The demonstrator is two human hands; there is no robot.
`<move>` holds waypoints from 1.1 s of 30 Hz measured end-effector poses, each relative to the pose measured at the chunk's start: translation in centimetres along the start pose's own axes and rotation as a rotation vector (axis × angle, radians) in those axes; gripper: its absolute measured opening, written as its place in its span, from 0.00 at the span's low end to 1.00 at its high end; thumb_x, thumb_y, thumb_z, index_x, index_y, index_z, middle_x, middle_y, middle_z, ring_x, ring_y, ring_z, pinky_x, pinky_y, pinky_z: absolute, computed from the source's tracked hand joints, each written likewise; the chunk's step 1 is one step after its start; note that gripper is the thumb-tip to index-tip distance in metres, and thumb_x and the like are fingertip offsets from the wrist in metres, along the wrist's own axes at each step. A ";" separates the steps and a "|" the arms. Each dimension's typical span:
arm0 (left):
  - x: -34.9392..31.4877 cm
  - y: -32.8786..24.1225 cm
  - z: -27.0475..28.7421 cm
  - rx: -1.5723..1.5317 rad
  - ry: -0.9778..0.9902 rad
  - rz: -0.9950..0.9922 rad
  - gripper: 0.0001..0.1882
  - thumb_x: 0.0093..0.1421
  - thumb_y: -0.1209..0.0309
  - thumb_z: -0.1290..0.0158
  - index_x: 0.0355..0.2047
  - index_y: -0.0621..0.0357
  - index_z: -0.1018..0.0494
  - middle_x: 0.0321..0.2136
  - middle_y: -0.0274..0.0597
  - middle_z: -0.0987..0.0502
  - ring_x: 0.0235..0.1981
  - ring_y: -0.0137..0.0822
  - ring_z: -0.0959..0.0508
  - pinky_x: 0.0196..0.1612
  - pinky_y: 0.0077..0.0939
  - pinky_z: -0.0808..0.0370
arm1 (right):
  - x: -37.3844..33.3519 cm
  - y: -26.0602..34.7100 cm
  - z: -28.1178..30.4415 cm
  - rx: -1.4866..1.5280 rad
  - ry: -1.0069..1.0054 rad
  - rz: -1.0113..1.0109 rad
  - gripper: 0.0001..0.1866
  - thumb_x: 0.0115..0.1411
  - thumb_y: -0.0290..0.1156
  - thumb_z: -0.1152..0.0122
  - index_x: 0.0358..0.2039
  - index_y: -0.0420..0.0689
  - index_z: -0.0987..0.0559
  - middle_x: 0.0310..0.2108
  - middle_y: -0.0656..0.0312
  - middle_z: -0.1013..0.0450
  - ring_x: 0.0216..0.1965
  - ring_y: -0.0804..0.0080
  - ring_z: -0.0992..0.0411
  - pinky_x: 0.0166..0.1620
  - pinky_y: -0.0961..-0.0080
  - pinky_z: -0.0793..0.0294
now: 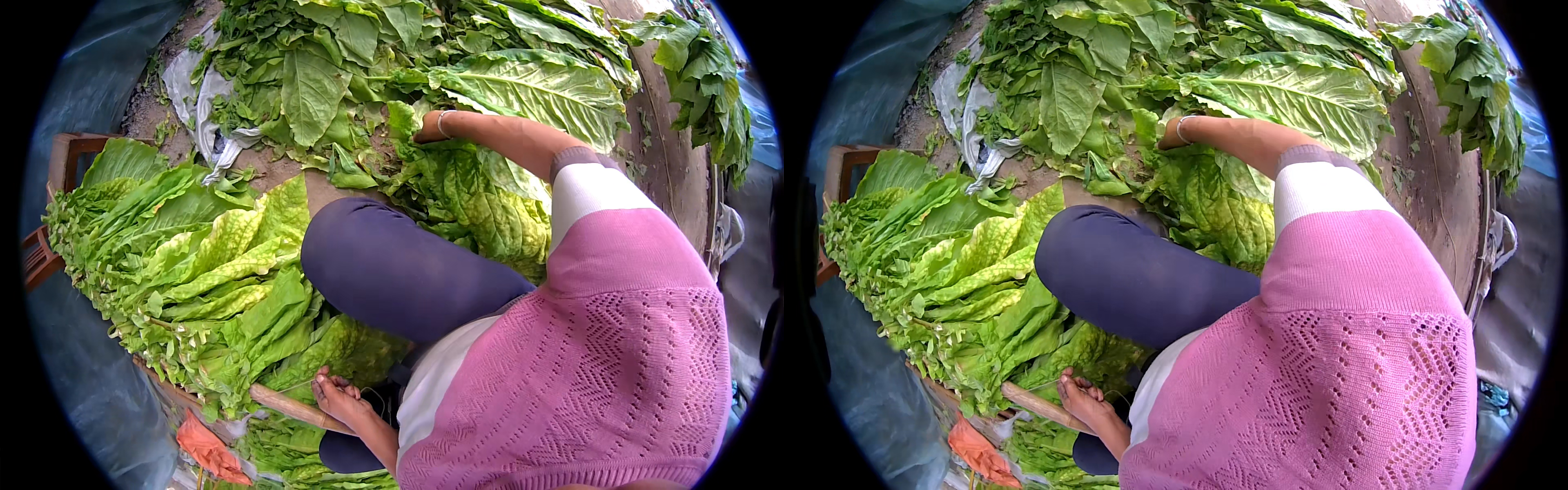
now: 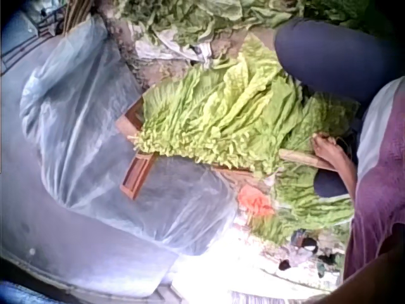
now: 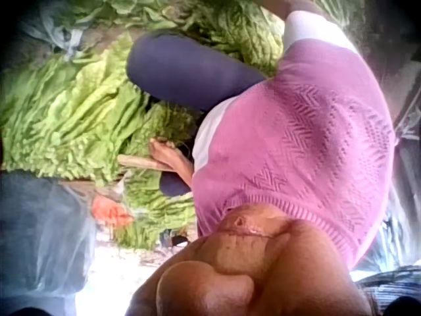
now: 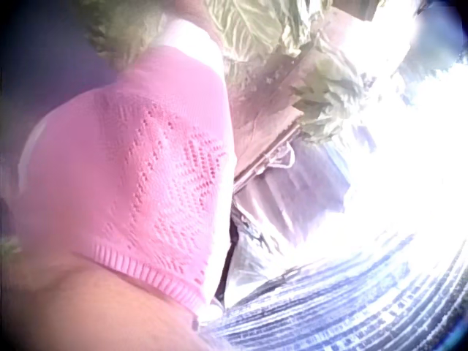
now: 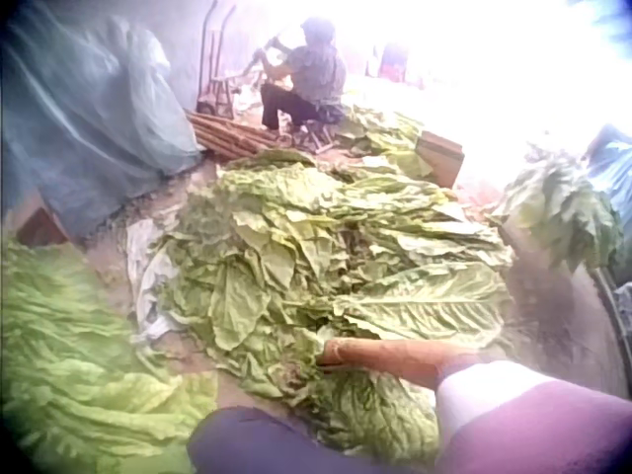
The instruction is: The person sits on the ground and repeatedly picks up large green leaves, aligns them into bundles, and ties them with string using a wooden stick as a guide. The person places the finished bundles to the side.
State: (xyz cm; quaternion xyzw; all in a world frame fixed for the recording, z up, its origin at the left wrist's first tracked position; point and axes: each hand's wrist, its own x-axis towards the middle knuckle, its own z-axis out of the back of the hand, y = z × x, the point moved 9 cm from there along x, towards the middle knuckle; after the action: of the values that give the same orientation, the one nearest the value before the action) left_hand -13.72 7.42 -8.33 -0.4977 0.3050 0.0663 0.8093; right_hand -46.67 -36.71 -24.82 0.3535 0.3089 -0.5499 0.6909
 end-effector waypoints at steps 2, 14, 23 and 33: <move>1.1 -0.1 -0.6 0.094 0.045 -0.006 0.11 0.63 0.64 0.57 0.34 0.57 0.30 0.15 0.30 0.39 0.08 0.20 0.44 0.08 0.15 0.50 | 5.6 -1.3 -4.9 -0.021 -0.088 -0.019 0.27 0.51 0.50 0.48 0.34 0.34 0.21 0.41 0.46 0.26 0.41 0.55 0.26 0.43 0.65 0.28; 1.4 -0.4 -0.3 0.046 0.025 -0.008 0.10 0.63 0.65 0.56 0.34 0.58 0.30 0.14 0.30 0.38 0.07 0.19 0.44 0.08 0.14 0.50 | 5.7 -0.6 -8.4 -0.099 -0.515 -0.135 0.25 0.52 0.27 0.49 0.51 0.34 0.36 0.46 0.47 0.34 0.38 0.57 0.25 0.36 0.69 0.24; -0.2 0.7 1.6 0.051 -0.001 0.002 0.10 0.62 0.68 0.56 0.34 0.61 0.29 0.16 0.30 0.38 0.12 0.19 0.42 0.09 0.12 0.49 | -0.2 -0.7 0.1 -0.072 -0.465 -0.039 0.17 0.52 0.38 0.44 0.41 0.45 0.23 0.39 0.54 0.25 0.42 0.59 0.27 0.45 0.67 0.28; -2.0 -8.4 -1.4 -0.127 0.247 -0.294 0.12 0.60 0.75 0.54 0.42 0.69 0.32 0.21 0.31 0.34 0.20 0.19 0.36 0.22 0.11 0.41 | -27.6 15.4 23.1 0.010 -0.914 0.572 0.23 0.53 0.34 0.42 0.51 0.45 0.30 0.34 0.54 0.25 0.34 0.60 0.27 0.39 0.68 0.30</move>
State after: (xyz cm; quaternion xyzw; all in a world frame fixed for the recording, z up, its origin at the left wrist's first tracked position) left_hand -12.52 2.49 -1.24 -0.5914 0.3210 -0.0948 0.7337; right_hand -36.41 -38.68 12.88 0.1512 -0.1344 -0.4390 0.8754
